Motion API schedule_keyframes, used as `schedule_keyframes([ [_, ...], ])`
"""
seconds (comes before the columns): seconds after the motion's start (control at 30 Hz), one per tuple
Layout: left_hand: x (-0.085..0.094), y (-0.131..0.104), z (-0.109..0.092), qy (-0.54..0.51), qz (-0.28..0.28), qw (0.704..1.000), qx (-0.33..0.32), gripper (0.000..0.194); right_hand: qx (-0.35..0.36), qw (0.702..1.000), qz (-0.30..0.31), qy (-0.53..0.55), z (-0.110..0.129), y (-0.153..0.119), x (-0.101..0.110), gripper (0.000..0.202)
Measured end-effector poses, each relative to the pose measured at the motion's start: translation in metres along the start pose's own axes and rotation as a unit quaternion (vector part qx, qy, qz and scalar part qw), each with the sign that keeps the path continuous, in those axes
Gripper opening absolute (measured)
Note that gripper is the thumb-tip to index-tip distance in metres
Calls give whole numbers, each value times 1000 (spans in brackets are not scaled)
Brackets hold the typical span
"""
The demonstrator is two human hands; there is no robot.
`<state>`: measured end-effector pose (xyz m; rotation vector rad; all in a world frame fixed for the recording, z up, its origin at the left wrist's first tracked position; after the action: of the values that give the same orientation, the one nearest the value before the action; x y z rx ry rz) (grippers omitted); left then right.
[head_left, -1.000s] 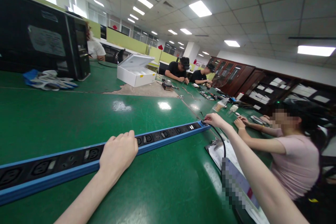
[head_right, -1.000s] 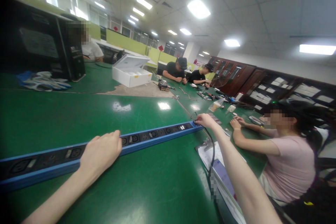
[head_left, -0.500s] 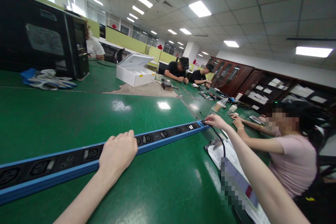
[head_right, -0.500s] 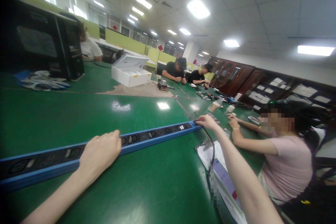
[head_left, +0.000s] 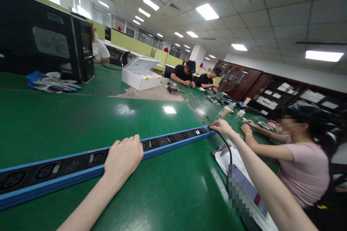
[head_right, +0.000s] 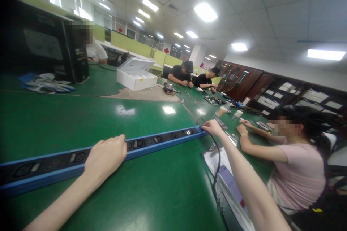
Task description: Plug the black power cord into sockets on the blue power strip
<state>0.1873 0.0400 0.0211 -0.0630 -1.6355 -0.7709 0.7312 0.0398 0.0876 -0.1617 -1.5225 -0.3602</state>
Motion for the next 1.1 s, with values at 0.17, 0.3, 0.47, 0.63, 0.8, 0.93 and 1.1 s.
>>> schedule_keyframes([
  [0.17, 0, 0, 1, -4, 8, 1000, 5, 36, -12, 1000, 2, -12, 4, 2, -6, 31],
  [0.3, 4, 0, 0, -7, 6, 1000, 4, 37, -24, 999, 0, -45, 9, 7, -3, 28],
  [0.47, 4, 1, 0, -11, 9, 1000, 12, 36, -38, 998, 6, -45, 13, 15, 0, 29],
  [0.63, 4, 1, 1, -12, 3, 1000, 2, 36, -42, 999, -7, -22, 12, 7, -3, 30],
  [0.8, 4, 0, 1, -11, 7, 1000, 11, 34, -48, 998, -7, 51, 5, -8, -11, 35],
  [0.93, 4, 1, 1, -19, 10, 1000, 13, 35, -34, 995, 31, 90, -6, 1, -13, 36],
  [1.1, 2, 1, 1, -10, 5, 1000, 5, 36, -22, 995, 60, 82, -13, 13, -14, 37],
])
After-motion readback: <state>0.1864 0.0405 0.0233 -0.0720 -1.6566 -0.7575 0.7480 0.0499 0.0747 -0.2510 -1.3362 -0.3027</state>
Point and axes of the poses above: each hand's wrist, its own y-axis towards the middle knuckle, its own x-axis out of the back of the hand, z = x × y, the point moved 3 cm from there along y, towards the middle knuckle, and after that the axes turned 6 degrees about -x, right-handed, at the moved point
